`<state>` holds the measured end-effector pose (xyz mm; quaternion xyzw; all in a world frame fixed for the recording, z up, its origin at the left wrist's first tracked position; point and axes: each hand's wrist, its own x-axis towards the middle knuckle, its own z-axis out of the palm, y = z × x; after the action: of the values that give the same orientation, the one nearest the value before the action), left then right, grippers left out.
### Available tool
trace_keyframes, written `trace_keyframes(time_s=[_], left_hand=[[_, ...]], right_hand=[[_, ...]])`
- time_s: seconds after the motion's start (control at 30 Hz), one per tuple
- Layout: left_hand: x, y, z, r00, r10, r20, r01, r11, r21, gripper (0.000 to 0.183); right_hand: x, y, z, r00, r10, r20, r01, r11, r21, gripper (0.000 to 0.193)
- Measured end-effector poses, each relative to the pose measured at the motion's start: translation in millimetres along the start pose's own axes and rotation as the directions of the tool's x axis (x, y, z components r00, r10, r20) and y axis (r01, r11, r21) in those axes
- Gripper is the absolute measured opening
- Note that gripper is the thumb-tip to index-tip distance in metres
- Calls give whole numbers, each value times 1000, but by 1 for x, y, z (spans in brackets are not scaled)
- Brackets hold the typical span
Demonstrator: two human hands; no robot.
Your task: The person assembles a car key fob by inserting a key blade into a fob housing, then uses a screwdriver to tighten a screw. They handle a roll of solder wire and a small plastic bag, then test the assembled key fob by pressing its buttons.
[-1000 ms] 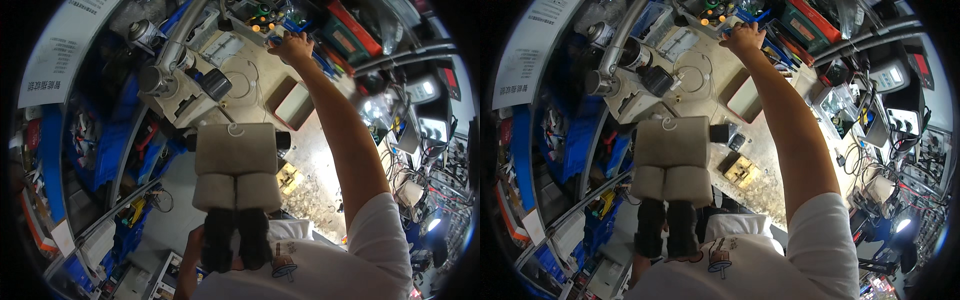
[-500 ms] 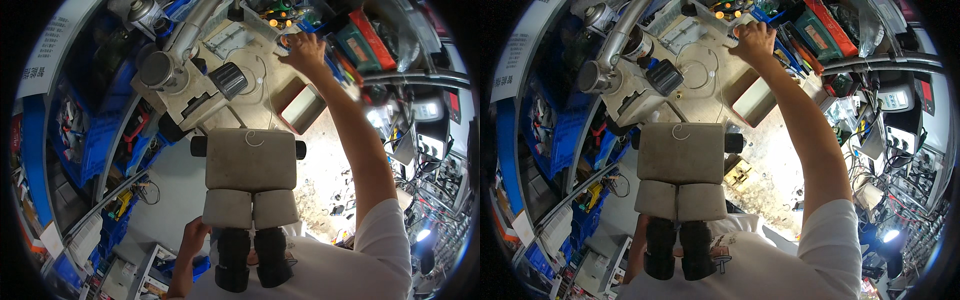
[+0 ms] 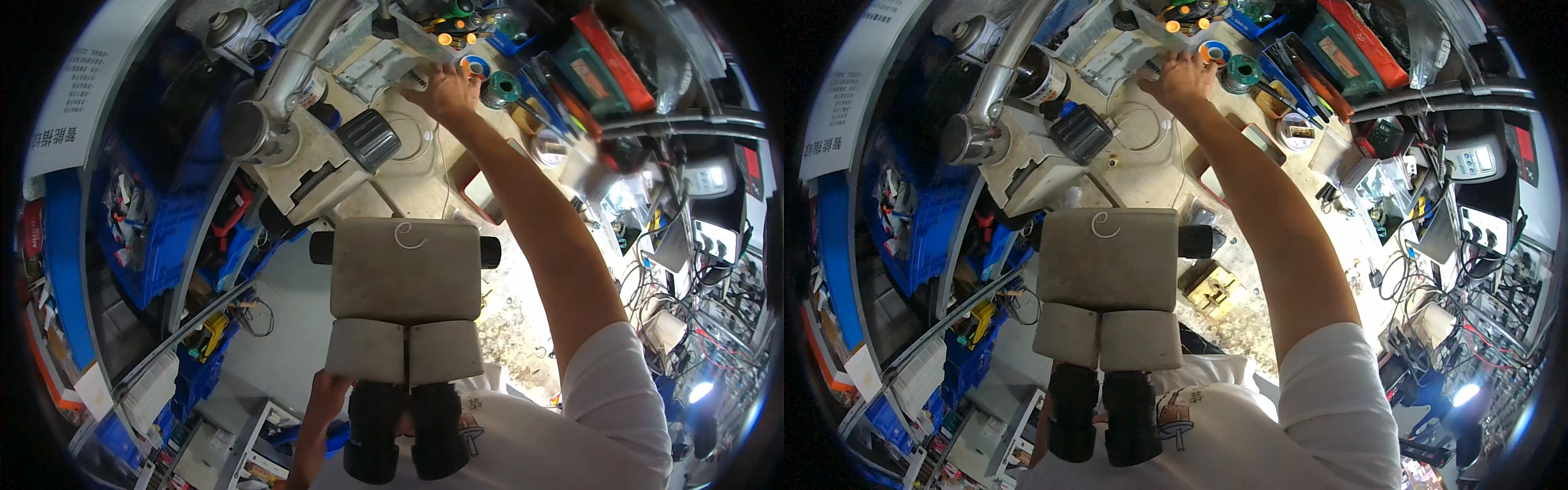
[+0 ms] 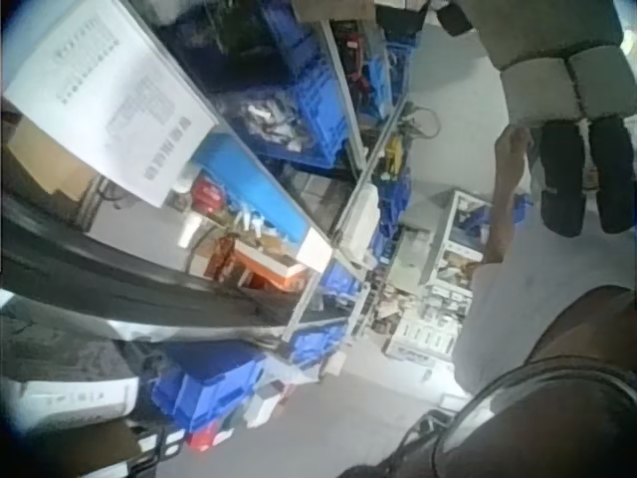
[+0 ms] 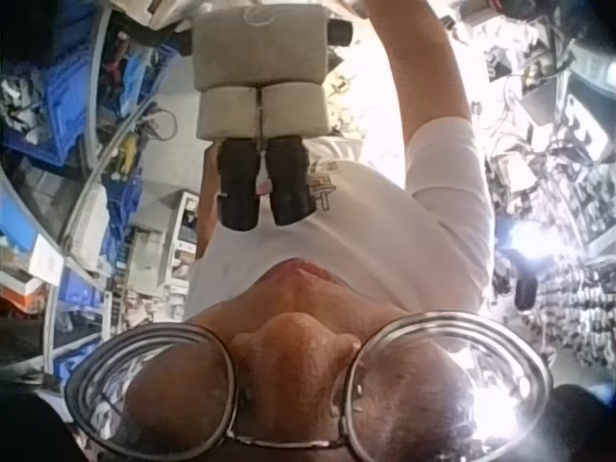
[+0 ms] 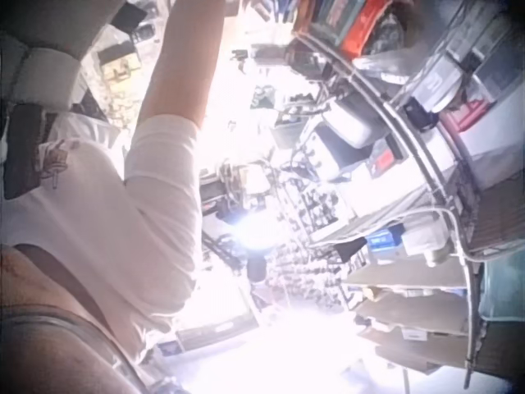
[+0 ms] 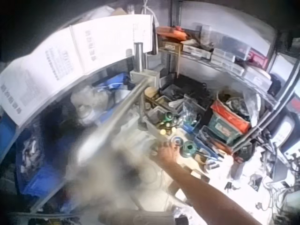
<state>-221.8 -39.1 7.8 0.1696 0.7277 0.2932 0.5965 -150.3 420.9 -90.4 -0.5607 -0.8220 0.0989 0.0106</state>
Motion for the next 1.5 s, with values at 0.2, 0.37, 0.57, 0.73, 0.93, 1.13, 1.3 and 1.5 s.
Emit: trace_keyframes(time_s=[0.2,0.37,0.57,0.73,0.93,1.13,1.3,1.5], left_hand=[[1,-16,6,995,-97,28,97,995,26,13],[3,-22,11,994,-112,2,112,994,-1,12],[-3,-11,5,1000,-28,7,28,999,44,17],[-3,-16,6,996,-67,64,64,996,58,22],[18,-2,6,953,-57,298,101,985,-137,25],[50,21,23,829,8,559,194,934,-301,24],[30,84,75,654,188,732,-401,908,125,21],[4,91,125,512,209,833,-439,897,45,23]], right_hand=[[-19,30,-28,972,-193,-133,176,975,-133,44],[13,64,-45,975,-148,-164,81,930,-357,35],[41,61,-29,1000,5,16,1,944,-330,50],[13,84,-55,991,-110,-76,111,994,12,59],[-63,109,-114,979,-199,-50,154,550,821,64],[-192,103,-175,993,-98,-64,97,377,921,64],[-347,110,-164,938,316,141,-165,50,985,57],[-520,64,-146,772,496,397,-292,-277,915,57]])
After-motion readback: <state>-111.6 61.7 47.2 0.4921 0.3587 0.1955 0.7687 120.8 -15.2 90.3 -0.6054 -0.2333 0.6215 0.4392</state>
